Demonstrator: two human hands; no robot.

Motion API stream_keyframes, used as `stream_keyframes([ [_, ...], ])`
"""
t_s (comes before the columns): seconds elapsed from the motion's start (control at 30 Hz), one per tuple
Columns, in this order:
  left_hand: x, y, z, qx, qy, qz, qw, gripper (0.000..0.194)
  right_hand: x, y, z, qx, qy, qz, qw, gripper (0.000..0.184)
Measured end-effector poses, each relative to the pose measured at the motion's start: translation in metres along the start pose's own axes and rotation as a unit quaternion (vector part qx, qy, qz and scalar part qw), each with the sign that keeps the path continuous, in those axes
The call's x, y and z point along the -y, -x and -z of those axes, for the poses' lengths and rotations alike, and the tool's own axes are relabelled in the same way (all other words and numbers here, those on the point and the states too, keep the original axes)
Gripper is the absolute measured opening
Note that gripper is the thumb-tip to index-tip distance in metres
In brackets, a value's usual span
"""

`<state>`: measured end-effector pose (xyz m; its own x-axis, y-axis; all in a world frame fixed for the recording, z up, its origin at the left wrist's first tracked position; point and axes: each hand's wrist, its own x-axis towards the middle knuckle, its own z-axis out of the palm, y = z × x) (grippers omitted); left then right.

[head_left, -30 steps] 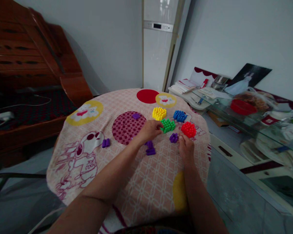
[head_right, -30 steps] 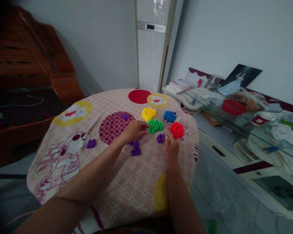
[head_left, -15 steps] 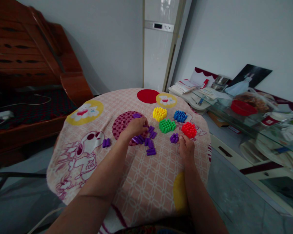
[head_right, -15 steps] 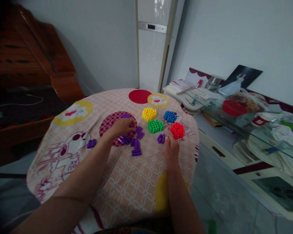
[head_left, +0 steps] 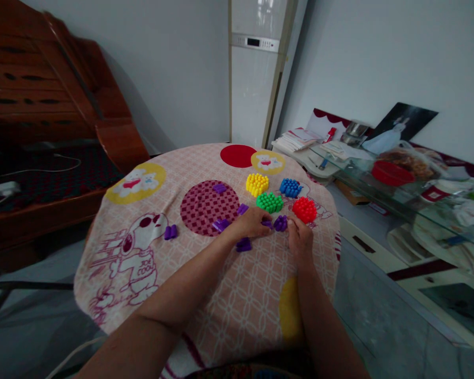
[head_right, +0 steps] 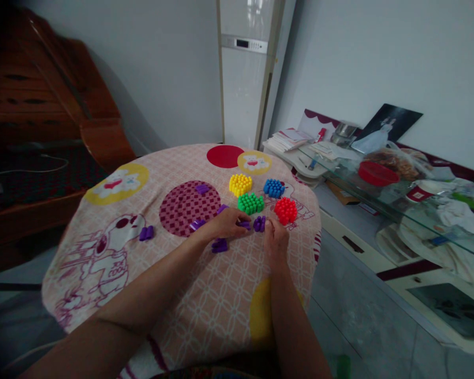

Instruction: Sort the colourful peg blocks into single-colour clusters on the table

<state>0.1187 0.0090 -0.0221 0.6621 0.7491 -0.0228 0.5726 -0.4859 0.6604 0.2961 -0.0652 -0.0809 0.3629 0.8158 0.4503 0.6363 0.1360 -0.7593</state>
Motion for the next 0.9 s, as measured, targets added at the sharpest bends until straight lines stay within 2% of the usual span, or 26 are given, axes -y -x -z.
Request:
stream_keyframes([
  [0.07, -0.004, 0.000, -0.002, 0.014, -0.039, -0.001, 0.999, 0.013, 0.001, 0.000, 0.000, -0.003, 0.004, 0.000, 1.000, 0.040],
  [0.2, -0.008, -0.002, -0.010, -0.008, -0.086, 0.032, 0.996, 0.020, 0.003, 0.001, 0.001, -0.002, 0.012, -0.004, 1.000, 0.040],
  [0.37, -0.005, -0.006, -0.021, -0.039, -0.074, 0.035, 0.996, 0.027, 0.001, 0.000, 0.001, -0.005, 0.021, -0.003, 1.000, 0.041],
  [0.7, -0.012, -0.003, -0.031, -0.066, -0.076, 0.023, 0.995, 0.017, 0.001, 0.000, 0.000, -0.001, 0.026, -0.003, 1.000, 0.040],
  [0.8, -0.012, -0.005, -0.027, -0.060, -0.073, 0.027, 0.995, 0.020, 0.001, 0.000, 0.000, -0.002, 0.019, -0.002, 1.000, 0.039],
  [0.9, -0.003, -0.006, -0.006, -0.072, -0.068, 0.036, 0.994, 0.031, 0.001, 0.000, 0.001, -0.001, 0.007, 0.002, 1.000, 0.038],
])
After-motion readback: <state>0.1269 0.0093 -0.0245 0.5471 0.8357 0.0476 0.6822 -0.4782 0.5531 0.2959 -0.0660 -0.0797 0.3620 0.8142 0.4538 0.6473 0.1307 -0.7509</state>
